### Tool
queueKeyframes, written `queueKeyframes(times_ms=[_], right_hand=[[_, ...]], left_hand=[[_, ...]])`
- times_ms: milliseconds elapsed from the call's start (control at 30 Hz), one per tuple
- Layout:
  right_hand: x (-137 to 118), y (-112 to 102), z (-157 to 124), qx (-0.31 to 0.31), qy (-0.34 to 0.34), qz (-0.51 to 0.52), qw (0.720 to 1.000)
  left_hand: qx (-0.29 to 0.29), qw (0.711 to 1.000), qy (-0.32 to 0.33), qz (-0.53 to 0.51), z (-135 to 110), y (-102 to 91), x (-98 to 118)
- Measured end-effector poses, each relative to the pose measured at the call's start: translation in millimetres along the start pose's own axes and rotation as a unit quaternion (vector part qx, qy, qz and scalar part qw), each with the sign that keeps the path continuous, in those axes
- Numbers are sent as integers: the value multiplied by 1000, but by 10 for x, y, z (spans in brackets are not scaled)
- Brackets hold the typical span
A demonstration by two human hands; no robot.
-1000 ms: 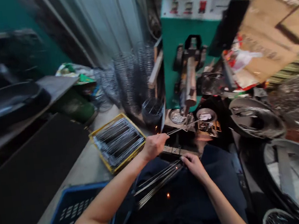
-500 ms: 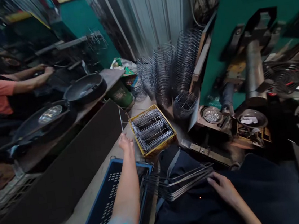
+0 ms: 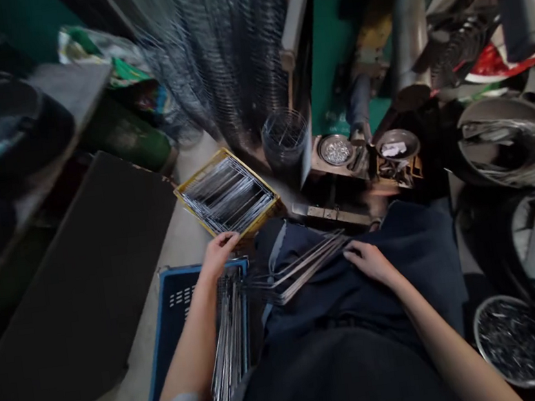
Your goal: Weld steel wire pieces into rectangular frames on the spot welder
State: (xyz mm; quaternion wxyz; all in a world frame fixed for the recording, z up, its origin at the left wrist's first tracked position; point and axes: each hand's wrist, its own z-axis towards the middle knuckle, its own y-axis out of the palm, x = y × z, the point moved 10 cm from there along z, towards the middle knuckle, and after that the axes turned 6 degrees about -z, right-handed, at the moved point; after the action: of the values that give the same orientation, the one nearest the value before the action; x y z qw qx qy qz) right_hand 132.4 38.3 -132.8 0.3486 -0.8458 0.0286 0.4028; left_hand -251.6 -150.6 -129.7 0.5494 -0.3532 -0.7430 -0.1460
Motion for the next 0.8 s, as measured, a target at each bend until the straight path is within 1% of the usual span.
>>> queueKeyframes(times_ms=[33,67,100,133,167,200,233,300,333,400,467,500,567,633,700,733,800], right_hand=[[-24,-28,8,3,0,-6,1000],[-54,-65,7,7,-2,-13,1000],[-91,-120,-5,14,-7,-23,1000],[-131,-199,-31,24,-13,-33,999],[-171,-305,-71,38,-22,-44,998],[-197,-450,-128,60,-29,-52,996],[-200,-631,-203,89,-34,-55,994],[-89,-1072,-409,160,-28,-42,986],[36,-1311,-537,198,-14,-27,980],[390,-1765,-842,273,24,-2,962],[803,-2128,-1185,336,64,-5,940],[1014,-2267,-1364,363,88,-19,927],[1448,-2449,-1695,395,157,-61,903],[1899,-2539,-1966,391,252,-107,879],[2328,-2612,-2170,374,338,-141,852],[2523,-2659,-2253,371,370,-148,839],[2878,-2766,-2389,376,421,-148,812]], left_hand=[[-65,998,14,21,-175,194,113],[-135,989,40,54,-377,406,249],[-213,967,90,111,-609,639,404],[-266,938,140,174,-834,826,532],[-302,904,189,235,-1035,982,628],[-315,876,229,285,-1179,1088,696],[-308,860,253,318,-1254,1144,748],[-291,853,269,339,-1277,1196,812],[-290,855,267,336,-1255,1214,828],[-313,856,248,328,-1206,1266,817],[-340,850,222,335,-1181,1320,763],[-343,848,209,346,-1170,1331,726],[-330,850,176,371,-1130,1317,637],[-320,850,134,397,-1080,1296,523],[-322,847,94,413,-1022,1294,441],[-325,843,84,420,-993,1303,439],[-299,832,94,459,-897,1292,546]])
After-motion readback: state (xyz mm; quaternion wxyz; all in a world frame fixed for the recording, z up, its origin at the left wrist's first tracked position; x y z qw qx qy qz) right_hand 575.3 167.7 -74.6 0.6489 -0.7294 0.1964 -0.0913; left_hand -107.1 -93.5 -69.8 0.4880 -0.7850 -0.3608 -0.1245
